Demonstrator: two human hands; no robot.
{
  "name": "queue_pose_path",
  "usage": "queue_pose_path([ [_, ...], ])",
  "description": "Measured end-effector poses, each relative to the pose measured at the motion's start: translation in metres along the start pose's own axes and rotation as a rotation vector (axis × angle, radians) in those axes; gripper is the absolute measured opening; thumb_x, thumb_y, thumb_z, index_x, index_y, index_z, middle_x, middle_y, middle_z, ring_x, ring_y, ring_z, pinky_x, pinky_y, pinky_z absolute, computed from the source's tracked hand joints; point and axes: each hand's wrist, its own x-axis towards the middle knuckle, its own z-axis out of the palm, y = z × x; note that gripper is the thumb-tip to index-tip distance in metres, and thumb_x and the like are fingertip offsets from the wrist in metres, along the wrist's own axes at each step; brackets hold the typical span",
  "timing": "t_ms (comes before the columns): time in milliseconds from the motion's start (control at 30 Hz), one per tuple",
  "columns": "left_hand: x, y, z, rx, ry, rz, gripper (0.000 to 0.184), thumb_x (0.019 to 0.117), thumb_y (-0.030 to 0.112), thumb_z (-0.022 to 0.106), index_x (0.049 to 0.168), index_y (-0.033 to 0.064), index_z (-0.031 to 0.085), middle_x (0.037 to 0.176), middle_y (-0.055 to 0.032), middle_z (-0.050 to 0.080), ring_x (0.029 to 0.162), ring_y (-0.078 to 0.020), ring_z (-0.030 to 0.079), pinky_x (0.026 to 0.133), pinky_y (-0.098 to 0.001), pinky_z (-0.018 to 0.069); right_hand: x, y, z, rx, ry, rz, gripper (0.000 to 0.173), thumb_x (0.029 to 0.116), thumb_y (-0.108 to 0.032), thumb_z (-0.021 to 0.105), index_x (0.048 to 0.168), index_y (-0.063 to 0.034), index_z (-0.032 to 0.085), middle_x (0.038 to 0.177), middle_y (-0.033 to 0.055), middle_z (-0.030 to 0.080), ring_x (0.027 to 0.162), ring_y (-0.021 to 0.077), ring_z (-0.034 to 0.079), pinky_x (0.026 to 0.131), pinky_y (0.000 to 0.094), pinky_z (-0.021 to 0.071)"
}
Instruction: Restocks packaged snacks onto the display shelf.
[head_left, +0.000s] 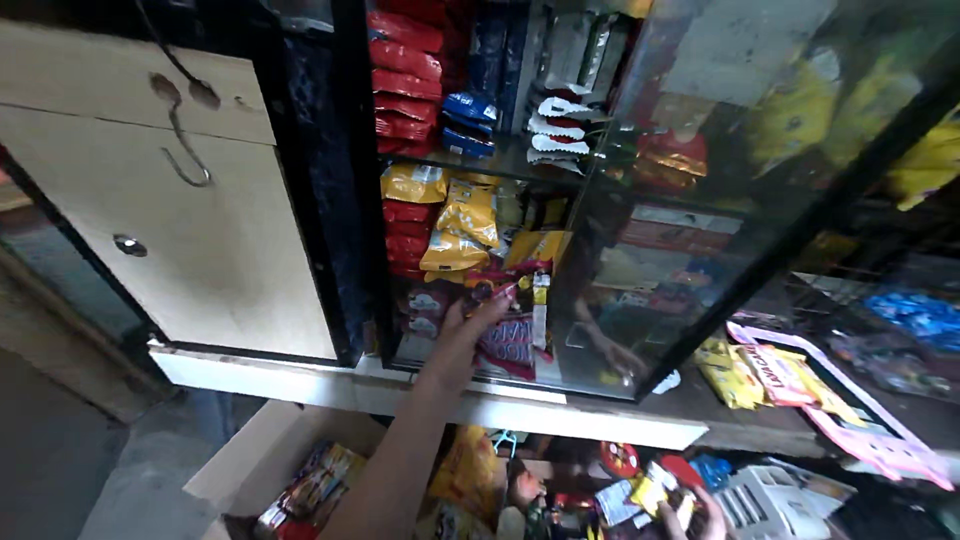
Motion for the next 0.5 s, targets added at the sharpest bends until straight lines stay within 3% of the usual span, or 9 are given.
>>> queue_pose_path([
  [33,-0.009,0.001,-0.006,-0.004,-0.025,-0.009,0.027,0.0975,0.012,0.052,0.122,0.0027,0.051,0.092,0.0025,0.067,0.082,-0.0034,0.067,0.077,-0.0233,0.0584,-0.004,-0.036,0.015,0.066,-0.050,-0.034,0.076,0.0850,0.004,0.064,0.148,0.0174,0.023,0.135,0.0263,0.049,0.115,0.0080,0.057,0.097,0.0236,0.0499],
  [67,-0.020,0.000,-0.015,-0.029,-0.069,-0.029,0.024,0.0949,0.015,0.055,0.118,0.0069,0.052,0.089,0.0059,0.069,0.080,-0.0017,0.068,0.075,-0.0218,0.0590,-0.008,-0.072,0.029,0.142,-0.080,-0.069,0.079,0.0822,0.006,0.065,0.148,0.0143,0.021,0.126,0.0152,0.053,0.104,-0.0009,0.061,0.090,0.0188,0.0534],
  [133,-0.041,-0.013,-0.041,-0.149,-0.260,-0.087,0.029,0.0857,0.034,0.077,0.108,0.0192,0.065,0.090,0.0082,0.075,0.081,-0.0018,0.071,0.074,-0.0213,0.0605,-0.017,-0.133,0.054,0.322,-0.196,-0.185,0.073,0.0793,0.002,0.071,0.140,-0.0079,0.031,0.118,-0.0136,0.064,0.097,-0.0081,0.066,0.083,0.0154,0.0573],
  [167,-0.050,-0.020,-0.054,-0.185,-0.377,-0.125,0.031,0.0820,0.040,0.081,0.107,0.0250,0.070,0.094,0.0099,0.076,0.084,-0.0005,0.071,0.077,-0.0205,0.0601,-0.020,-0.156,0.066,0.369,-0.279,-0.253,0.068,0.0798,-0.004,0.075,0.134,-0.0201,0.038,0.118,-0.0226,0.066,0.095,-0.0097,0.066,0.080,0.0135,0.0568],
  [200,-0.059,-0.027,-0.064,-0.219,-0.504,-0.146,0.028,0.0840,0.041,0.079,0.109,0.0303,0.074,0.098,0.0126,0.076,0.088,0.0023,0.071,0.080,-0.0184,0.0589,-0.022,-0.175,0.079,0.379,-0.347,-0.319,0.062,0.0796,-0.009,0.078,0.129,-0.0241,0.044,0.115,-0.0250,0.068,0.091,-0.0107,0.066,0.074,0.0118,0.0561],
  [267,-0.075,-0.035,-0.079,-0.286,-0.683,-0.112,0.027,0.0920,0.035,0.070,0.119,0.0357,0.072,0.108,0.0177,0.074,0.096,0.0083,0.068,0.086,-0.0133,0.0553,-0.030,-0.202,0.106,0.368,-0.438,-0.415,0.050,0.0796,-0.015,0.080,0.123,-0.0219,0.055,0.110,-0.0225,0.069,0.090,-0.0114,0.064,0.074,0.0106,0.0557],
  [333,-0.086,-0.039,-0.093,-0.392,-0.739,-0.032,0.031,0.0977,0.028,0.064,0.128,0.0321,0.069,0.117,0.0168,0.073,0.105,0.0088,0.065,0.093,-0.0126,0.0519,-0.039,-0.216,0.130,0.374,-0.530,-0.468,0.044,0.0858,-0.016,0.076,0.127,-0.0178,0.059,0.117,-0.0189,0.068,0.103,-0.0094,0.064,0.088,0.0134,0.0556],
  [433,-0.108,-0.027,-0.106,-0.449,-0.513,0.050,0.025,0.0970,0.024,0.063,0.119,0.0268,0.075,0.110,0.0145,0.075,0.101,0.0079,0.067,0.091,-0.0120,0.0522,-0.051,-0.232,0.155,0.328,-0.565,-0.516,0.040,0.0880,-0.010,0.073,0.124,0.0007,0.059,0.115,-0.0027,0.071,0.101,-0.0050,0.066,0.088,0.0153,0.0568],
  [500,-0.120,-0.032,-0.128,-0.431,-0.463,0.034,0.026,0.0984,0.027,0.062,0.122,0.0288,0.072,0.114,0.0148,0.074,0.104,0.0072,0.066,0.092,-0.0130,0.0524,-0.057,-0.240,0.169,0.224,-0.559,-0.611,0.037,0.0855,-0.009,0.072,0.117,0.0065,0.063,0.107,0.0092,0.072,0.095,-0.0003,0.068,0.084,0.0150,0.0566],
])
